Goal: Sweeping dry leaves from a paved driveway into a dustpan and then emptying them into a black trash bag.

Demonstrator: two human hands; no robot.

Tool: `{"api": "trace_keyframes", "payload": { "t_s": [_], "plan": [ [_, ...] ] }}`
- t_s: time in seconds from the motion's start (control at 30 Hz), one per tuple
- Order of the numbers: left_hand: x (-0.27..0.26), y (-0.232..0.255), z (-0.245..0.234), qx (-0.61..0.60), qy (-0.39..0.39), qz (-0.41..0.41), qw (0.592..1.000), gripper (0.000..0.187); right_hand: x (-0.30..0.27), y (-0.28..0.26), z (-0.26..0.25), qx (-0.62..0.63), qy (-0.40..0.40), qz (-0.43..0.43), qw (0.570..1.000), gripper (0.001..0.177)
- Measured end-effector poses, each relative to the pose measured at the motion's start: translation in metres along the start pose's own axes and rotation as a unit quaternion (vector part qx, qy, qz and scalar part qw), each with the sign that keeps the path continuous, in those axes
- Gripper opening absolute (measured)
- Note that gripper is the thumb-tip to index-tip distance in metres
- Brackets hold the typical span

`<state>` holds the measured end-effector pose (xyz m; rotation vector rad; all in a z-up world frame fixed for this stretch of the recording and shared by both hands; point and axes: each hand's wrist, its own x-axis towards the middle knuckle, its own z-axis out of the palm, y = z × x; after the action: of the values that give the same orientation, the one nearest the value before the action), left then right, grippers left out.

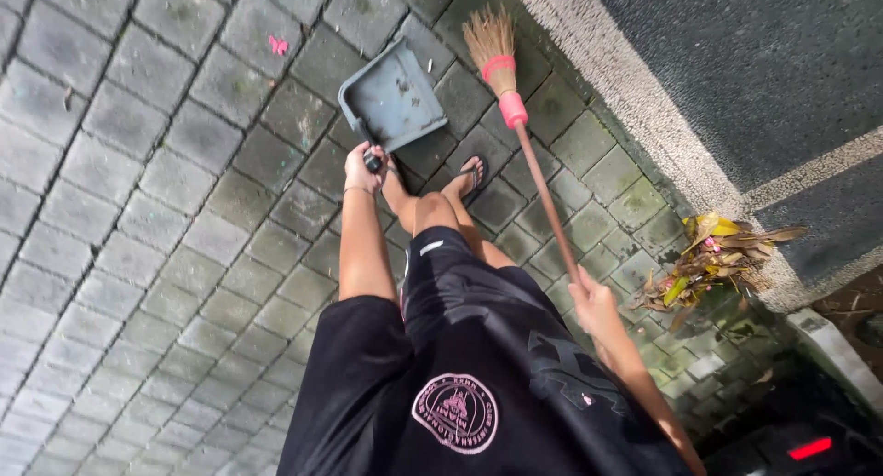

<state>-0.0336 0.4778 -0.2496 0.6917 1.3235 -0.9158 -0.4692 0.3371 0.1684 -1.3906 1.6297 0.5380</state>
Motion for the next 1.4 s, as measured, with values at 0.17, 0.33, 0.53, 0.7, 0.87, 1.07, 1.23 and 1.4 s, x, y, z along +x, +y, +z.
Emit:
{"api": "trace_keyframes", "payload": {
  "t_s": [0.17,0.33,0.53,0.7,0.87,1.07,1.23,1.4],
  "plan": [
    [0.004,-0.007,-0.003,-0.023,0.017,-0.041,0.999,0.015,-0.038,0.035,0.035,0.181,-0.023,-0.019,0.983,0.049],
    [0.002,0.020,0.005,-0.025,0.007,-0.044,0.999,0.013,-0.116,0.000,0.031,0.013,-0.075,0.084,0.994,0.074],
    [-0.018,0.051,-0.006,0.010,-0.032,-0.112,0.993,0.016,-0.156,-0.031,0.027,-0.011,-0.070,-0.036,0.997,0.061],
    [-0.019,0.067,-0.018,-0.040,-0.024,-0.079,0.996,0.015,-0.093,-0.014,0.063,-0.233,0.053,-0.035,0.970,0.053],
    [-0.015,0.070,-0.030,0.004,-0.018,-0.052,0.998,0.017,-0.060,-0.024,0.116,-0.305,0.099,-0.141,0.937,0.054],
    [-0.025,0.072,-0.033,-0.001,-0.010,-0.066,0.998,0.018,-0.114,-0.051,0.119,-0.349,-0.135,0.069,0.925,0.062],
    [-0.046,0.098,-0.050,-0.026,-0.043,-0.061,0.997,0.019,-0.183,-0.038,0.074,-0.374,-0.153,0.024,0.914,0.067],
    [-0.114,0.145,-0.084,-0.167,-0.090,-0.127,0.974,0.018,-0.189,-0.037,0.043,-0.451,0.006,-0.159,0.878,0.066]
  ]
}}
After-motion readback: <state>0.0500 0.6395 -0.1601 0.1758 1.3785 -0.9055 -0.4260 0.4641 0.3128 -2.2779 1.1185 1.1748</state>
